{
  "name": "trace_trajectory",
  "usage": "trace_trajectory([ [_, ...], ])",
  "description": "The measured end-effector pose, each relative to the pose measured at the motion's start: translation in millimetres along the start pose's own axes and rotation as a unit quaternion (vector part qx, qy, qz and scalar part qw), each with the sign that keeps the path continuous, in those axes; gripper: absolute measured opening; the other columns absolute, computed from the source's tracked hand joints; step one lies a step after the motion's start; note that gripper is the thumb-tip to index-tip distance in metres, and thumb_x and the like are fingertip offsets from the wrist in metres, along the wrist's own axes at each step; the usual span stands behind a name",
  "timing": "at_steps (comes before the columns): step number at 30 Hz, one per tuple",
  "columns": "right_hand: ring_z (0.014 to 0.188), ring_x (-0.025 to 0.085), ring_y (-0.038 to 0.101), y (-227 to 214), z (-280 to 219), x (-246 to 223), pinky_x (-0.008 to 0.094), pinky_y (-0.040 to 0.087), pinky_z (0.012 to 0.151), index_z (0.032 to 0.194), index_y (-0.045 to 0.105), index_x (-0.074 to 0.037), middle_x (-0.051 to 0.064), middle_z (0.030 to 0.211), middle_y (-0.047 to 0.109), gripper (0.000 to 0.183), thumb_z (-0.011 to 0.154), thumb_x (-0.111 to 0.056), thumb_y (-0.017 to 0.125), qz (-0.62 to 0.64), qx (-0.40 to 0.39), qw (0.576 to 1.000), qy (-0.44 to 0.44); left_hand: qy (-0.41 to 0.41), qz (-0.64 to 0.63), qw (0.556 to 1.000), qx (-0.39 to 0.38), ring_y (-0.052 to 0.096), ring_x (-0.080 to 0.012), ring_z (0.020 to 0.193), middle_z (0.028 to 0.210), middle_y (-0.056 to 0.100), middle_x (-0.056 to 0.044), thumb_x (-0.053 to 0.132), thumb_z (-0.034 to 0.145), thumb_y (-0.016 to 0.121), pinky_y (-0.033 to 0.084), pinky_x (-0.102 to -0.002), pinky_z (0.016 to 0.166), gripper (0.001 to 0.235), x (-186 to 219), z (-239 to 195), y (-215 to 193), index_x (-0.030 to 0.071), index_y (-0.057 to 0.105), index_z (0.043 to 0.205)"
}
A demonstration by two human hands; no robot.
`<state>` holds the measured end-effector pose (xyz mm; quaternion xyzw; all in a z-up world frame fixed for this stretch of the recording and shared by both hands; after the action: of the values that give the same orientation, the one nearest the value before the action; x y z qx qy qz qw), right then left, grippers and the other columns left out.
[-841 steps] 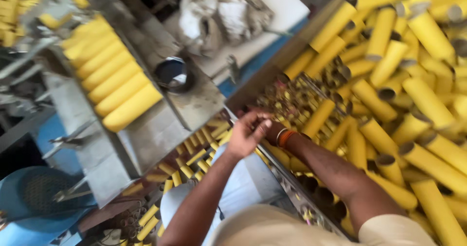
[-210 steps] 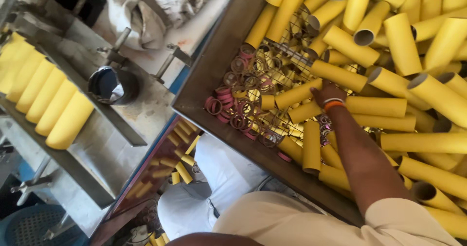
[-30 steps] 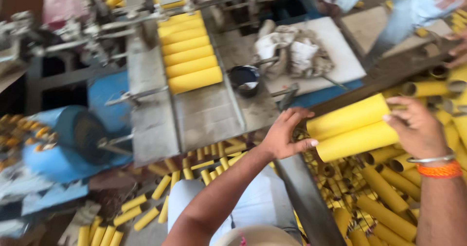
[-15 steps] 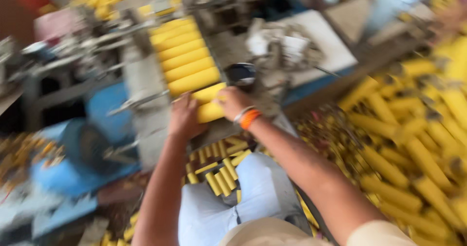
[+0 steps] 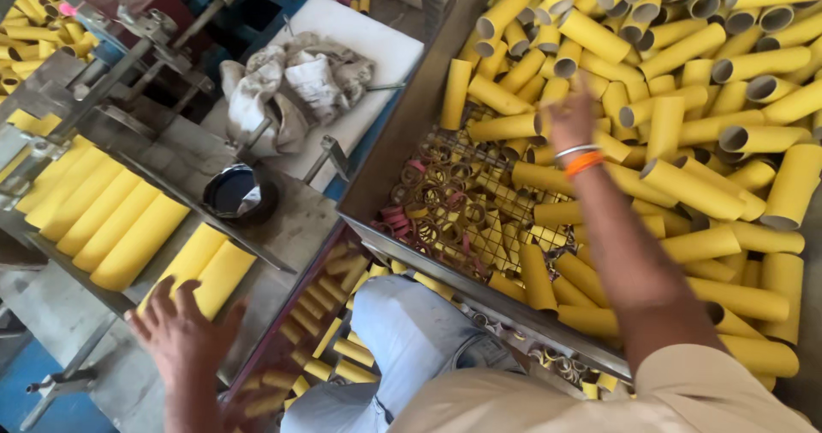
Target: The person repeatedly picks yellow cylindrical objects from a pile and places them onto a conveyor belt. The person handles the cylinders one at a time, moving them from a large bin to the machine's feed area.
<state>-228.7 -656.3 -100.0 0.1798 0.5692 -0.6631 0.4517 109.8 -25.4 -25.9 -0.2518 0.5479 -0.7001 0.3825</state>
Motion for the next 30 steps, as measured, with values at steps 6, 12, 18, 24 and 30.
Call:
trace_trajectory([
  [6,0.119,0.02,0.065,7,21,118,0.034,0.052,0.102,0.144,0.057,-0.002,0.013,0.132,0.068,0.051,0.096,-0.015,0.069,0.126,-0.261,0.956,0.043,0.131,-0.338,0.931,0.043,0.061,-0.0393,0.12,0.13,0.064,-0.019,0.039,0.079,0.084,0.05,-0.05,0.099,0.056,165,18,-44,0.003,0.065,0.117],
  [12,0.126,0.03,0.06,62,2,187,0.038,0.047,0.106,0.144,0.05,0.001,0.021,0.139,0.061,0.068,0.087,-0.023,0.079,0.014,-0.187,0.975,0.122,0.246,-0.456,0.843,-0.146,0.072,-0.0362,0.095,0.107,0.074,-0.017,0.042,0.084,0.079,0.057,-0.046,0.081,0.05,345,20,-22,0.008,0.068,0.118],
  [18,0.133,0.044,0.05,118,29,182,0.045,0.04,0.113,0.149,0.042,0.003,0.031,0.145,0.05,0.083,0.084,-0.024,0.087,-0.063,-0.082,0.994,-0.026,0.209,-0.314,0.881,-0.286,0.071,-0.0378,0.079,0.087,0.074,-0.015,0.038,0.088,0.075,0.056,-0.051,0.069,0.036,386,20,37,0.011,0.068,0.109],
  [24,0.132,0.044,0.053,171,56,213,0.044,0.043,0.114,0.158,0.042,-0.006,0.028,0.144,0.052,0.083,0.084,-0.011,0.077,-0.068,-0.068,0.99,0.105,0.23,-0.325,0.911,-0.105,0.069,-0.0316,0.061,0.075,0.068,-0.01,0.029,0.088,0.074,0.055,-0.044,0.053,0.022,384,28,25,0.009,0.069,0.095],
  [30,0.112,0.032,0.064,203,62,249,0.041,0.052,0.095,0.152,0.037,-0.009,0.022,0.128,0.058,0.069,0.088,-0.006,0.062,0.176,-0.01,0.911,0.374,0.236,-0.35,0.903,-0.076,0.068,-0.029,0.061,0.073,0.066,-0.007,0.022,0.085,0.072,0.055,-0.042,0.051,0.015,392,40,32,0.01,0.064,0.081],
])
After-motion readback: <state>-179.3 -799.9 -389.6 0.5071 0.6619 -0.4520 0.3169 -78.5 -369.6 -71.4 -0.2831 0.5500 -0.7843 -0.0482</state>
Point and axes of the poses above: each hand's wrist, its own z-axis towards the middle knuckle, its own y-axis out of the palm, x = y × z, the point moved 8 cm from there along z, towards the middle knuckle
